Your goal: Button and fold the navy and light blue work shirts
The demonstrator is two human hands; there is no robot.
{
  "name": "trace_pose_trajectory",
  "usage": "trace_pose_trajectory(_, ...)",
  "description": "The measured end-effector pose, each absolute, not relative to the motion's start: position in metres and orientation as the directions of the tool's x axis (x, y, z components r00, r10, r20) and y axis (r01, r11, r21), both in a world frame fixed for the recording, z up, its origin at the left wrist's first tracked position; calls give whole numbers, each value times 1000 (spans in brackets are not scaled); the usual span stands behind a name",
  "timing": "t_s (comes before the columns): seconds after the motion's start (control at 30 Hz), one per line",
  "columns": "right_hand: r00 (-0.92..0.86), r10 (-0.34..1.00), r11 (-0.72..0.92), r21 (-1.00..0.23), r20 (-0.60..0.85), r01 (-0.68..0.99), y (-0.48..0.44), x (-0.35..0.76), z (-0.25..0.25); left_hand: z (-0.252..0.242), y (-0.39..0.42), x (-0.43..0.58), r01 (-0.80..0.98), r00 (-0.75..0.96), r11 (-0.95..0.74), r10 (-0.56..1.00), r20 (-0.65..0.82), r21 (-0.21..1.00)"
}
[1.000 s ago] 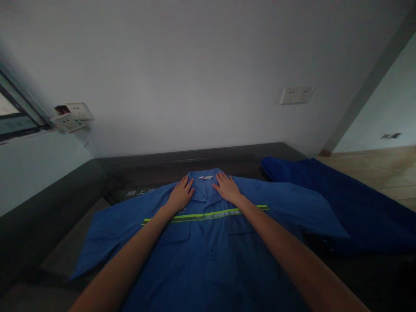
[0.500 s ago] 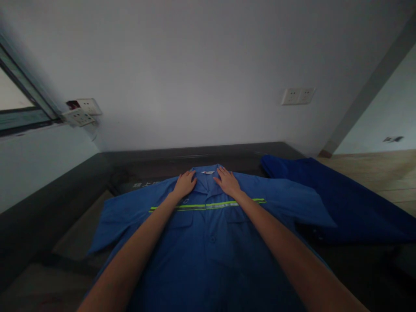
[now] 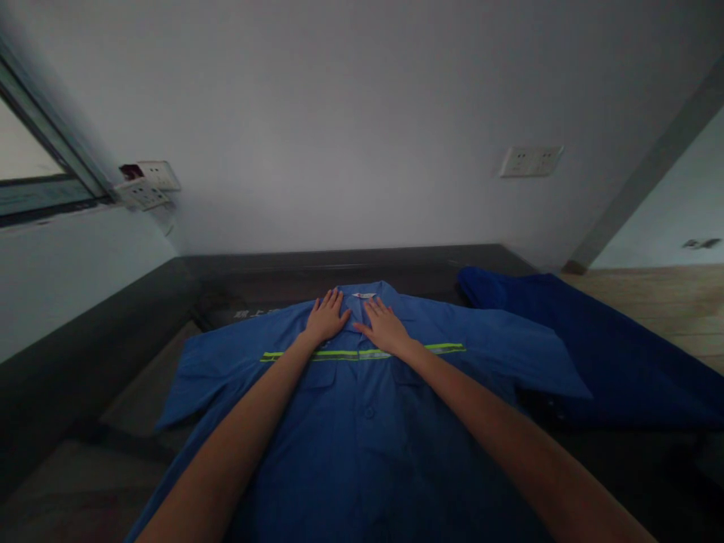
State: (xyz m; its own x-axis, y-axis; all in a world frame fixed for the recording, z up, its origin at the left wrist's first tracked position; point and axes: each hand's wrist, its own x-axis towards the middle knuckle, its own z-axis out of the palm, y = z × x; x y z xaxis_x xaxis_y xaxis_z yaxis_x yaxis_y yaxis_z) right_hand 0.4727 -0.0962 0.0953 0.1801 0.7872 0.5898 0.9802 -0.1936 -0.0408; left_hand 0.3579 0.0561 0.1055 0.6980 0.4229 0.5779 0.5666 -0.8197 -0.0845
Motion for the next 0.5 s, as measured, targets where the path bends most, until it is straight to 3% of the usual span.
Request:
trace_pose_trajectory(0.2, 193, 817, -200, -47, 544, 979, -99, 466, 88, 111, 53, 352, 523, 665, -852, 411, 624, 5)
trace_pose_trajectory(0.4, 148, 746, -115, -94, 649, 989, -103, 468, 96, 113, 33, 352, 528, 694, -847, 396, 602, -52)
trace_pose_trajectory(0.5, 212, 703, -165, -134, 679, 977, -105, 468, 98, 106, 28, 357, 541, 708, -839, 418, 569, -58)
